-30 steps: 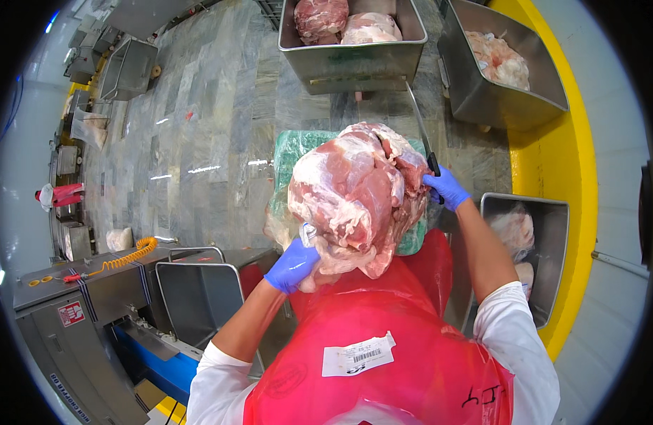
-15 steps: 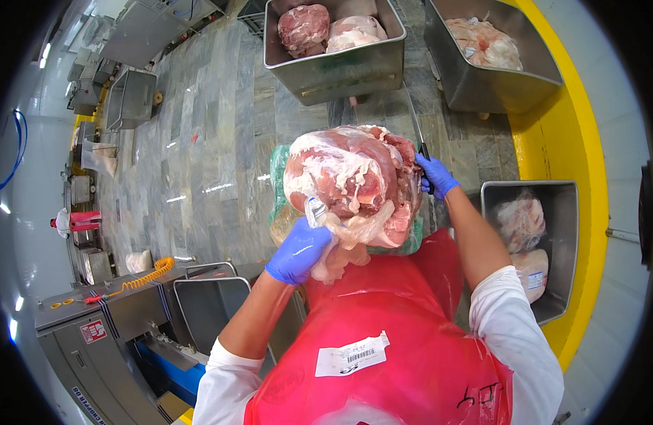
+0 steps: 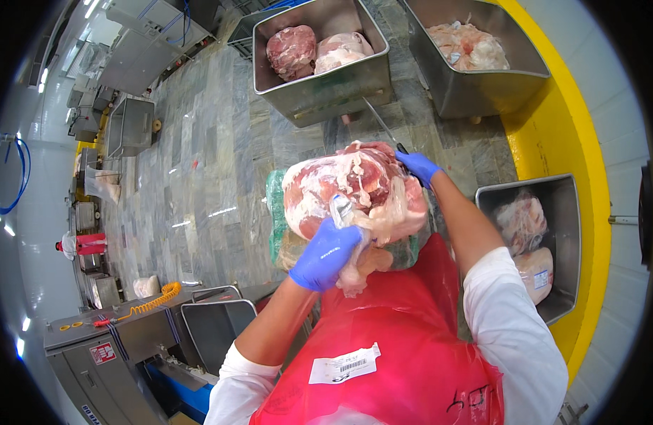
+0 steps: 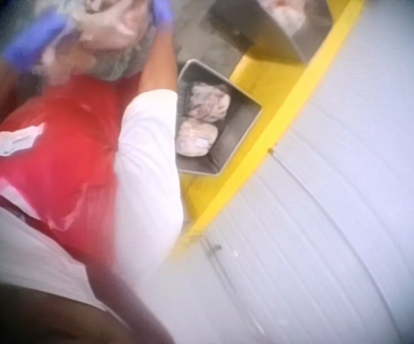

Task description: The person unwraps a large piece of meat from plastic packaging and places it on a green cutting board. Using a knife, they trim excess fat and tissue from the meat, placing the trimmed pieces into a nearby metal bin. The person repeats this process with another piece of meat.

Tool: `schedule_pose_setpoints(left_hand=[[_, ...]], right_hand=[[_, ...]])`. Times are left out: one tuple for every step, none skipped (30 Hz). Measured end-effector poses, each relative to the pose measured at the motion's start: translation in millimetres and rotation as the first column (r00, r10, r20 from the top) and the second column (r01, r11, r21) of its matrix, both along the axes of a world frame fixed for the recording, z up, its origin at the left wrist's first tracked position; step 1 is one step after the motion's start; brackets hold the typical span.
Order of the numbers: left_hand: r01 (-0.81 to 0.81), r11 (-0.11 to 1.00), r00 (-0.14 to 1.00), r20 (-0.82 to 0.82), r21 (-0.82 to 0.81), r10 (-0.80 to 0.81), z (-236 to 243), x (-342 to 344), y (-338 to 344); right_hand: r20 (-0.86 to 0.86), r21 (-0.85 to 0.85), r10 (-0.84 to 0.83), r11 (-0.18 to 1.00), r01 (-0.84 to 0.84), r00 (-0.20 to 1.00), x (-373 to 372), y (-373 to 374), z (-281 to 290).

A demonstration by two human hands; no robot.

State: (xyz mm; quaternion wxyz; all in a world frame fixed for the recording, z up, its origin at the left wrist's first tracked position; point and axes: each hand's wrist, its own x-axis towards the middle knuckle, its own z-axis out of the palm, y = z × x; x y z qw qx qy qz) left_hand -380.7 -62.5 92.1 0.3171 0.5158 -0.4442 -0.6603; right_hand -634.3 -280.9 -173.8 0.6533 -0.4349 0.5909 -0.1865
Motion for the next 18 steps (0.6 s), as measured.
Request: schedule_pose_setpoints(left_hand=[[-0.037, 0.999, 0.996, -0.078, 0.033, 0.039, -5, 0, -5], [-0.073, 0.995, 0.985, -0.152, 0.068, 0.082, -8, 0, -9], [-0.1, 0.99, 0.968, -0.223, 0.097, 0.12, -10, -1, -14], [-0.142, 0.975, 0.95, -0.253, 0.173, 0.183, -13, 1, -16], [-0.133, 0.964, 0.93, -0.306, 0.23, 0.202, -19, 2, -20], [-0.122, 0.951, 0.907, -0.356, 0.284, 0.223, -22, 5, -23], [-0.108, 0.935, 0.881, -0.403, 0.336, 0.247, -23, 6, -24], [-0.121, 0.935, 0.886, -0.388, 0.333, 0.253, -22, 5, -23], [-0.125, 0.936, 0.889, -0.382, 0.33, 0.253, -20, 2, -21], [-0.129, 0.936, 0.892, -0.375, 0.326, 0.254, -17, 1, -17], [-0.111, 0.946, 0.913, -0.345, 0.305, 0.218, -12, 2, -13], [-0.086, 0.957, 0.93, -0.322, 0.278, 0.177, -4, 5, -8], [-0.046, 0.984, 0.963, -0.253, 0.17, 0.088, -12, 10, -4], [-0.004, 0.998, 0.986, -0.167, 0.057, 0.013, -20, 18, 3], [0.036, 0.998, 0.996, -0.077, -0.048, -0.04, -30, 26, 9], [-0.024, 0.997, 0.994, -0.107, 0.071, 0.032, -18, 24, 15], [-0.08, 0.978, 0.986, -0.127, 0.191, 0.106, -13, 24, 22], [-0.152, 0.96, 0.974, -0.127, 0.236, 0.185, -14, 29, 31]], right_hand=[[-0.022, -0.025, 0.024, 0.999, -0.025, 0.999, 7, -7, 9], [-0.042, -0.05, 0.049, 0.997, -0.051, 0.998, 17, -12, 24], [-0.061, -0.083, 0.067, 0.994, -0.072, 0.996, 20, -19, 32], [-0.111, -0.111, 0.094, 0.988, -0.106, 0.989, 21, -22, 36], [-0.157, -0.157, 0.085, 0.982, -0.11, 0.984, 19, -21, 42], [-0.202, -0.204, 0.074, 0.972, -0.115, 0.977, 19, -19, 44], [-0.244, -0.25, 0.06, 0.96, -0.122, 0.968, 19, -16, 47], [-0.207, -0.248, 0.059, 0.962, -0.11, 0.977, 18, -14, 50], [-0.198, -0.239, 0.043, 0.967, -0.091, 0.979, 16, -11, 54], [-0.189, -0.229, 0.028, 0.971, -0.071, 0.982, 15, -6, 57], [-0.18, -0.219, 0.012, 0.974, -0.052, 0.984, 15, -2, 60], [-0.174, -0.209, 0.017, 0.976, -0.054, 0.985, 12, 2, 62], [-0.166, -0.198, 0.032, 0.978, -0.065, 0.986, 8, 3, 62], [-0.157, -0.187, 0.047, 0.979, -0.076, 0.986, 3, 4, 62], [-0.13, -0.205, 0.031, 0.977, -0.057, 0.991, 1, 10, 63], [-0.103, -0.216, 0.013, 0.976, -0.035, 0.995, 1, 20, 61], [-0.076, -0.226, -0.003, 0.974, -0.015, 0.997, 0, 30, 60], [-0.049, -0.21, -0.023, 0.978, 0.012, 0.999, 0, 38, 61]])
